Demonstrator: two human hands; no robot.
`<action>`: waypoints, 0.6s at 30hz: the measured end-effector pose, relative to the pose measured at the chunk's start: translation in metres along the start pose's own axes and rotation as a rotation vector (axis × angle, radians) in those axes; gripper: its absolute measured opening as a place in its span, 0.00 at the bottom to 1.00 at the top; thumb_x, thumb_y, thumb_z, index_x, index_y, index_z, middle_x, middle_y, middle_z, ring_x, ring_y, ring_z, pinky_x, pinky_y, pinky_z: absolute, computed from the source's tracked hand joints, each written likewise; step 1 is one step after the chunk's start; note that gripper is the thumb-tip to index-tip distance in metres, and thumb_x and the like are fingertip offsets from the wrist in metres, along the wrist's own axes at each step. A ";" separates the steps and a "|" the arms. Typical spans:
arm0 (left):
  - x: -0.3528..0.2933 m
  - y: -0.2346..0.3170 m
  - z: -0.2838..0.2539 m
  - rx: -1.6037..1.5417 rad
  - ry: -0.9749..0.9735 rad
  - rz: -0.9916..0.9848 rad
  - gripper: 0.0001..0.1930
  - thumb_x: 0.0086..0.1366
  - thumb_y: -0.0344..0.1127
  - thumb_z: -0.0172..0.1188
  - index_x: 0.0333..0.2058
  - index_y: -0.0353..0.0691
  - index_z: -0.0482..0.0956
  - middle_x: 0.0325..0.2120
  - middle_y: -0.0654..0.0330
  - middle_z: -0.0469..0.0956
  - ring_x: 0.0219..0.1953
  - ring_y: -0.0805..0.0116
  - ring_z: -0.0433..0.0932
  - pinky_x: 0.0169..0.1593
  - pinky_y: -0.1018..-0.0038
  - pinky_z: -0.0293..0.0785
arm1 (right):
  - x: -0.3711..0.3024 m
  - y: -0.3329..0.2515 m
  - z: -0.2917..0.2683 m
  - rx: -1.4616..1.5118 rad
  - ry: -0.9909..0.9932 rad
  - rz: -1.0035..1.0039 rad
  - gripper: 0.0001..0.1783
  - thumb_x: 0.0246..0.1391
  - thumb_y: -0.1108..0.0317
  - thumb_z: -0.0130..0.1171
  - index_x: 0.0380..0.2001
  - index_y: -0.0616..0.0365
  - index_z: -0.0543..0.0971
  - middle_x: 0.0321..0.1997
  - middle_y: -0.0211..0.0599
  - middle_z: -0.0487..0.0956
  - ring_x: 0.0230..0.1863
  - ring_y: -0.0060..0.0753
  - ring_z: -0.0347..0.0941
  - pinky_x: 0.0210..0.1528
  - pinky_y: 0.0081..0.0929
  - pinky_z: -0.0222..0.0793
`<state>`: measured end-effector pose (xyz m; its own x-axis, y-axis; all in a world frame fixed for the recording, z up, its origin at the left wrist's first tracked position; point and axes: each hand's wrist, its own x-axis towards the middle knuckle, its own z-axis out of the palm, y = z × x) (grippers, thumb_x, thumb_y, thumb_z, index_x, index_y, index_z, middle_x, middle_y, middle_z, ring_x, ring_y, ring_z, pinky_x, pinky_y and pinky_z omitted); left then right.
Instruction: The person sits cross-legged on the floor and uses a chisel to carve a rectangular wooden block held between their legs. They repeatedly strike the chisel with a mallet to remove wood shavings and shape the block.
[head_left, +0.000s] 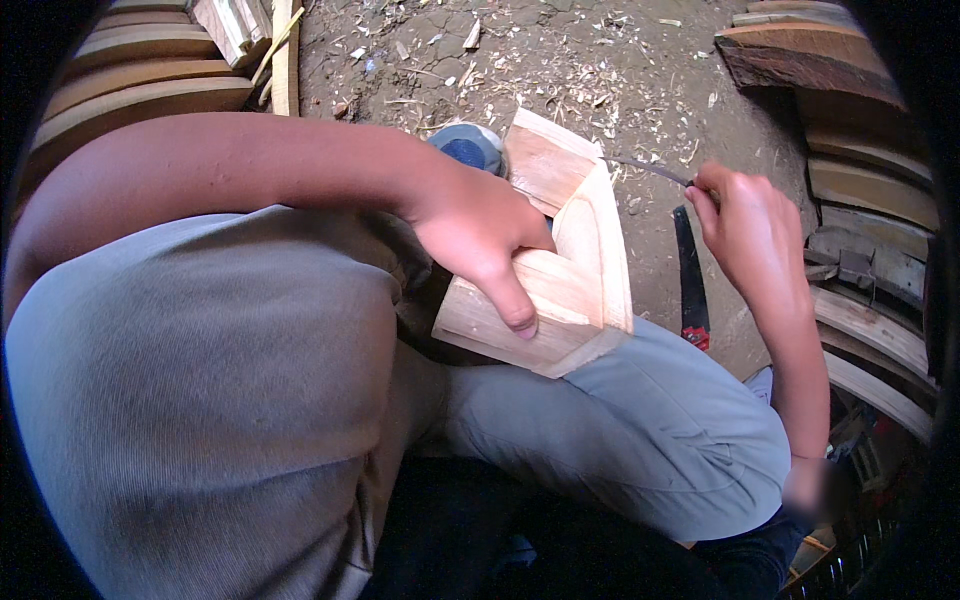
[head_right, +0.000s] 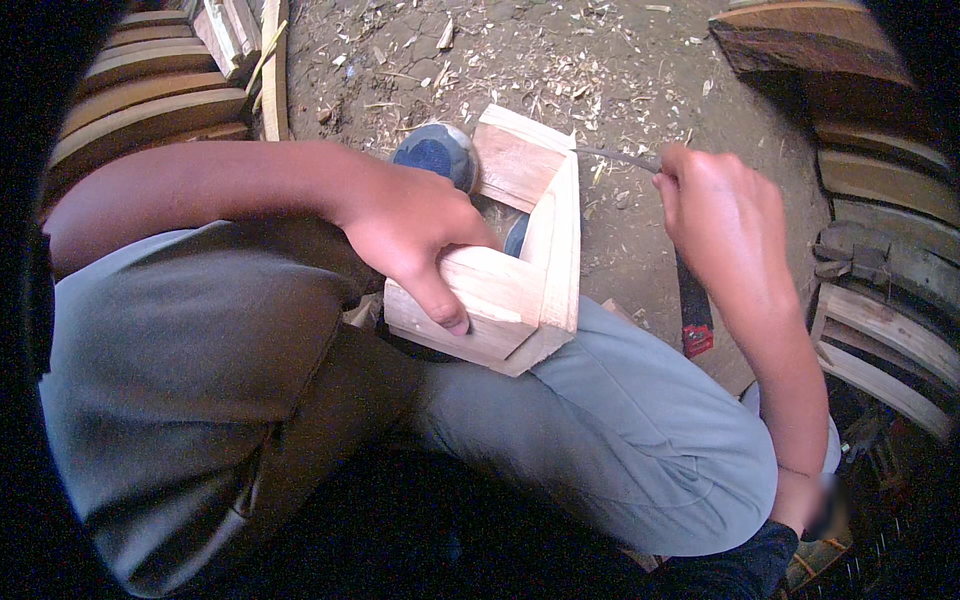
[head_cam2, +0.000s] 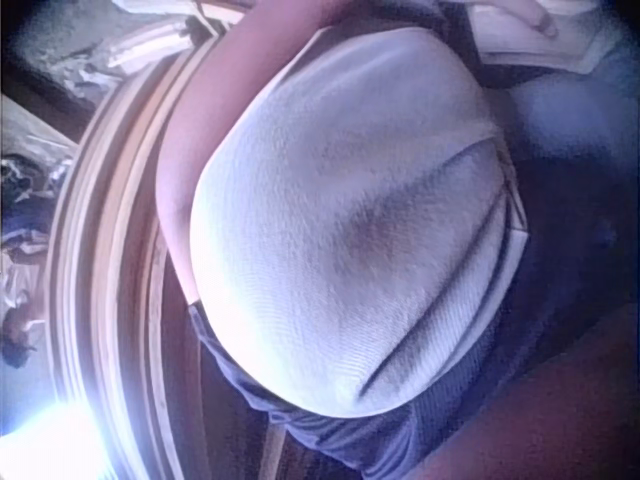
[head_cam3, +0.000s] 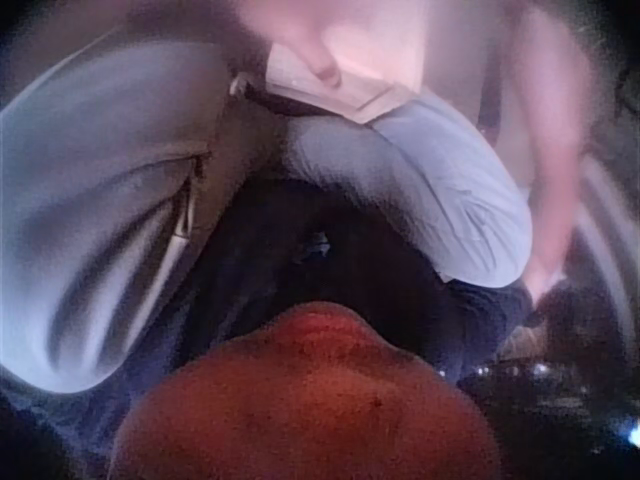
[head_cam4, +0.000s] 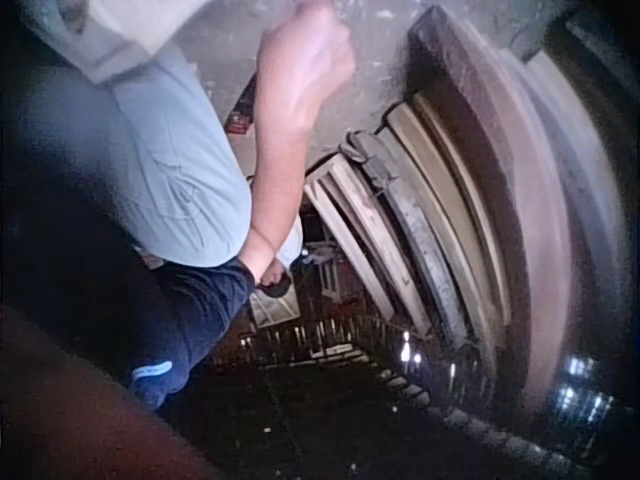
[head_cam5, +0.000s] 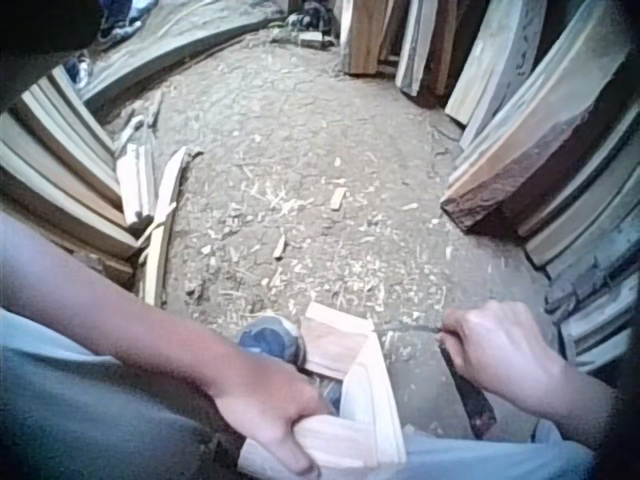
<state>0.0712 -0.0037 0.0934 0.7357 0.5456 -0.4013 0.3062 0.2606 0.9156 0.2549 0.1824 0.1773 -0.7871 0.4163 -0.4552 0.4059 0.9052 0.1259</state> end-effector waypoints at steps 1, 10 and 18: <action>0.000 -0.001 0.001 -0.006 0.001 0.002 0.35 0.59 0.60 0.68 0.53 0.35 0.79 0.46 0.42 0.83 0.51 0.43 0.81 0.55 0.57 0.75 | 0.000 0.002 0.000 -0.019 -0.003 0.000 0.09 0.59 0.63 0.63 0.31 0.56 0.84 0.28 0.53 0.82 0.34 0.57 0.82 0.37 0.50 0.77; 0.000 -0.001 -0.001 0.000 -0.032 -0.018 0.40 0.59 0.63 0.66 0.55 0.30 0.79 0.49 0.41 0.82 0.53 0.46 0.80 0.58 0.60 0.74 | 0.000 -0.002 -0.011 -0.044 0.042 0.054 0.09 0.60 0.62 0.62 0.33 0.56 0.82 0.28 0.52 0.82 0.34 0.57 0.82 0.36 0.51 0.76; 0.001 -0.001 -0.001 0.006 -0.032 -0.007 0.39 0.59 0.64 0.66 0.54 0.30 0.80 0.48 0.41 0.82 0.52 0.45 0.81 0.57 0.59 0.74 | 0.000 -0.007 0.001 -0.065 0.027 -0.012 0.09 0.60 0.62 0.62 0.32 0.56 0.82 0.26 0.52 0.82 0.32 0.57 0.82 0.35 0.50 0.78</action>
<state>0.0712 -0.0031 0.0919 0.7526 0.5180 -0.4066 0.3148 0.2594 0.9130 0.2526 0.1756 0.1753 -0.8043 0.4065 -0.4334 0.3658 0.9135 0.1779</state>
